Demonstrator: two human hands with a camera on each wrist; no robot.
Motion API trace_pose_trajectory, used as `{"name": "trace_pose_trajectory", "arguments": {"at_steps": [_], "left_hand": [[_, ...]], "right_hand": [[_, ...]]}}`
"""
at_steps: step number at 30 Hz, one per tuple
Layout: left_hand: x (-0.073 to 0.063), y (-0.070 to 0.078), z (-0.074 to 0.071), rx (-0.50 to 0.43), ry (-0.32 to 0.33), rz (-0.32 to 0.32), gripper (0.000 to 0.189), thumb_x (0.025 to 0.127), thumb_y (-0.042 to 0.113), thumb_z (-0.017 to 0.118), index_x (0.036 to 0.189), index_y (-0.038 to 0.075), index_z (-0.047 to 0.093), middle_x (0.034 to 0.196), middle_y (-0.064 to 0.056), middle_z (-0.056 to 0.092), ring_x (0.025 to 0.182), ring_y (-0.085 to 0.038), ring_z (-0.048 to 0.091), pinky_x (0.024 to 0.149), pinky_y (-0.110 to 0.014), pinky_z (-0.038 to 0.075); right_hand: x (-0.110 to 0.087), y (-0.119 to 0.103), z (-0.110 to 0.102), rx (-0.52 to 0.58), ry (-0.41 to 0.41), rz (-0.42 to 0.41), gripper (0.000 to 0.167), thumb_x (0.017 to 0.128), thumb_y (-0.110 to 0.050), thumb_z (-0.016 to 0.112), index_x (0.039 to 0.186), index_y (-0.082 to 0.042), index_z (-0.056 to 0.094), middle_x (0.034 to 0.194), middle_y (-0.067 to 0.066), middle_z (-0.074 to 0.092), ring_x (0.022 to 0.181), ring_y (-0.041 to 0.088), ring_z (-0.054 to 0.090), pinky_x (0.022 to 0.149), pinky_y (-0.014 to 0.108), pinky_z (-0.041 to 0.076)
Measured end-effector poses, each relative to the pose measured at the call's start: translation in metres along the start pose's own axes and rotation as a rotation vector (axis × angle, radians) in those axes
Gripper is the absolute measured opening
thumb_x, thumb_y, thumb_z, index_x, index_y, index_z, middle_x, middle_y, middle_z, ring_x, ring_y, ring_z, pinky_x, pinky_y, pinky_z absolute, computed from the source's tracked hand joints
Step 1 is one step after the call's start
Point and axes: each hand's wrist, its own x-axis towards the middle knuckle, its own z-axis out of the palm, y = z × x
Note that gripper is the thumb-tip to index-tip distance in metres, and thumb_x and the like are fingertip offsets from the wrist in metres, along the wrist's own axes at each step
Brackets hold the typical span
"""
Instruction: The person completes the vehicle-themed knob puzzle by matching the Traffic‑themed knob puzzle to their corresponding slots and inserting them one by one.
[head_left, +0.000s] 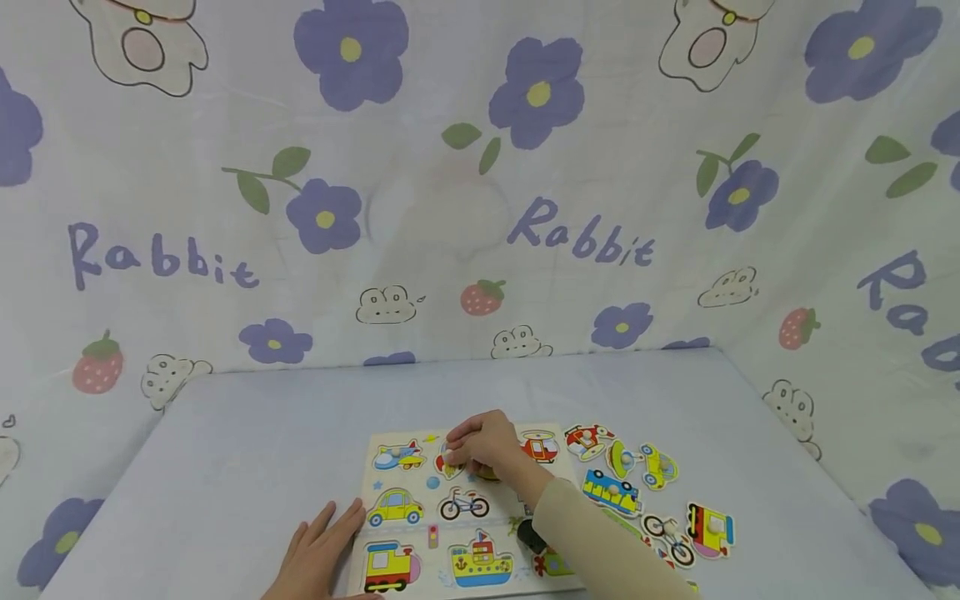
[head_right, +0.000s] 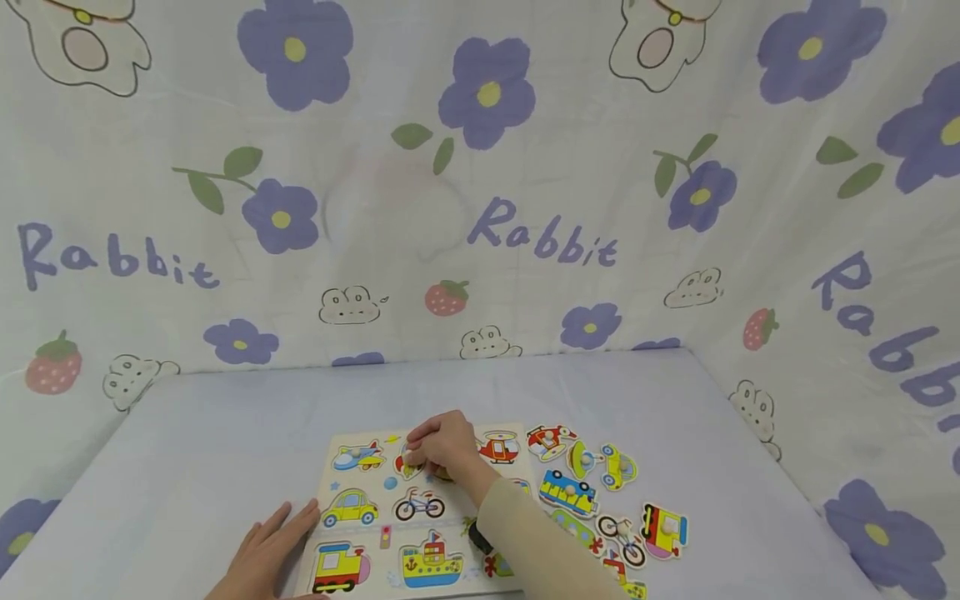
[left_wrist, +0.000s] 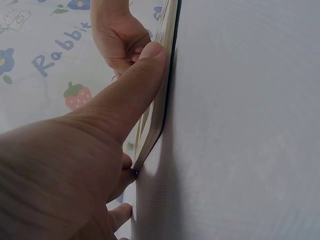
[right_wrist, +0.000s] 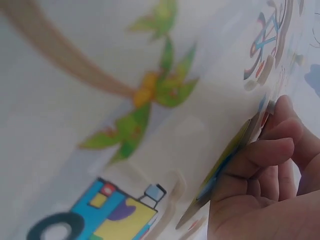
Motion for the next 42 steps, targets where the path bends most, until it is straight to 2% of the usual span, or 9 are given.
{"name": "trace_pose_trajectory", "arguments": {"at_steps": [9, 14, 17, 21, 26, 31, 34, 37, 42], "left_hand": [[-0.002, 0.001, 0.000, -0.012, -0.007, -0.013, 0.112, 0.065, 0.078, 0.070, 0.146, 0.004, 0.046, 0.151, -0.009, 0.043, 0.142, -0.044, 0.021, 0.109, -0.071, 0.008], [-0.002, 0.001, 0.001, -0.008, -0.013, -0.013, 0.113, 0.065, 0.079, 0.069, 0.146, 0.004, 0.045, 0.151, -0.009, 0.042, 0.142, -0.044, 0.020, 0.110, -0.070, 0.008], [-0.003, 0.000, 0.001, -0.006, -0.006, -0.007, 0.117, 0.061, 0.079, 0.073, 0.146, 0.005, 0.045, 0.151, -0.009, 0.043, 0.142, -0.044, 0.022, 0.109, -0.070, 0.010], [-0.004, -0.001, 0.003, -0.014, -0.006, -0.005, 0.118, 0.059, 0.080, 0.073, 0.146, 0.005, 0.045, 0.151, -0.009, 0.043, 0.141, -0.044, 0.022, 0.110, -0.070, 0.011], [0.000, 0.000, 0.002, -0.037, 0.011, 0.016, 0.112, 0.063, 0.074, 0.076, 0.146, 0.004, 0.046, 0.151, -0.011, 0.042, 0.142, -0.044, 0.022, 0.111, -0.067, 0.011], [0.003, -0.001, 0.001, -0.035, 0.024, 0.040, 0.113, 0.059, 0.070, 0.081, 0.145, 0.004, 0.047, 0.151, -0.009, 0.042, 0.141, -0.043, 0.023, 0.111, -0.067, 0.013], [0.004, -0.001, 0.002, -0.032, 0.016, 0.040, 0.114, 0.059, 0.070, 0.081, 0.146, 0.004, 0.046, 0.151, -0.009, 0.042, 0.141, -0.043, 0.022, 0.111, -0.067, 0.013], [0.003, -0.003, 0.000, -0.025, 0.019, 0.048, 0.113, 0.060, 0.071, 0.081, 0.145, 0.004, 0.047, 0.151, -0.010, 0.042, 0.141, -0.044, 0.023, 0.110, -0.067, 0.014], [0.000, -0.006, -0.003, -0.015, 0.030, 0.080, 0.114, 0.061, 0.072, 0.079, 0.145, 0.002, 0.046, 0.150, -0.012, 0.043, 0.139, -0.046, 0.026, 0.108, -0.070, 0.017]], "right_hand": [[-0.003, -0.001, 0.000, -0.027, -0.012, -0.038, 0.018, 0.075, 0.000, 0.084, 0.090, -0.002, 0.074, 0.076, 0.005, 0.072, 0.044, 0.014, 0.053, 0.040, 0.021, 0.042], [-0.003, -0.002, -0.001, -0.153, -0.019, -0.159, 0.018, 0.074, -0.001, 0.086, 0.086, -0.003, 0.073, 0.073, 0.002, 0.070, 0.055, 0.014, 0.059, 0.046, 0.023, 0.049], [-0.005, -0.004, -0.007, -0.209, -0.052, -0.260, 0.016, 0.078, -0.005, 0.083, 0.091, -0.003, 0.074, 0.077, 0.001, 0.068, 0.063, 0.017, 0.062, 0.052, 0.027, 0.053], [-0.018, -0.010, -0.031, -0.155, -0.048, -0.334, 0.016, 0.085, -0.010, 0.078, 0.100, -0.006, 0.074, 0.087, 0.001, 0.069, 0.065, 0.028, 0.065, 0.056, 0.035, 0.057], [-0.036, -0.014, -0.087, -0.060, 0.046, -0.381, 0.018, 0.086, -0.014, 0.078, 0.104, -0.011, 0.076, 0.096, 0.003, 0.073, 0.060, 0.030, 0.062, 0.050, 0.032, 0.053], [-0.049, 0.002, -0.150, -0.071, 0.129, -0.349, 0.029, 0.086, -0.022, 0.079, 0.112, -0.008, 0.074, 0.097, 0.007, 0.073, 0.051, 0.023, 0.055, 0.047, 0.027, 0.048], [-0.057, 0.016, -0.175, -0.083, 0.156, -0.288, 0.034, 0.087, -0.025, 0.078, 0.114, -0.006, 0.073, 0.097, 0.009, 0.073, 0.052, 0.026, 0.055, 0.049, 0.027, 0.049], [-0.063, 0.027, -0.188, -0.052, 0.155, -0.212, 0.036, 0.087, -0.025, 0.078, 0.116, -0.005, 0.072, 0.099, 0.010, 0.073, 0.054, 0.025, 0.055, 0.050, 0.028, 0.050], [-0.068, 0.043, -0.189, 0.022, 0.121, -0.091, 0.037, 0.088, -0.018, 0.077, 0.120, -0.001, 0.070, 0.102, 0.013, 0.072, 0.052, 0.018, 0.052, 0.050, 0.027, 0.049]]}}
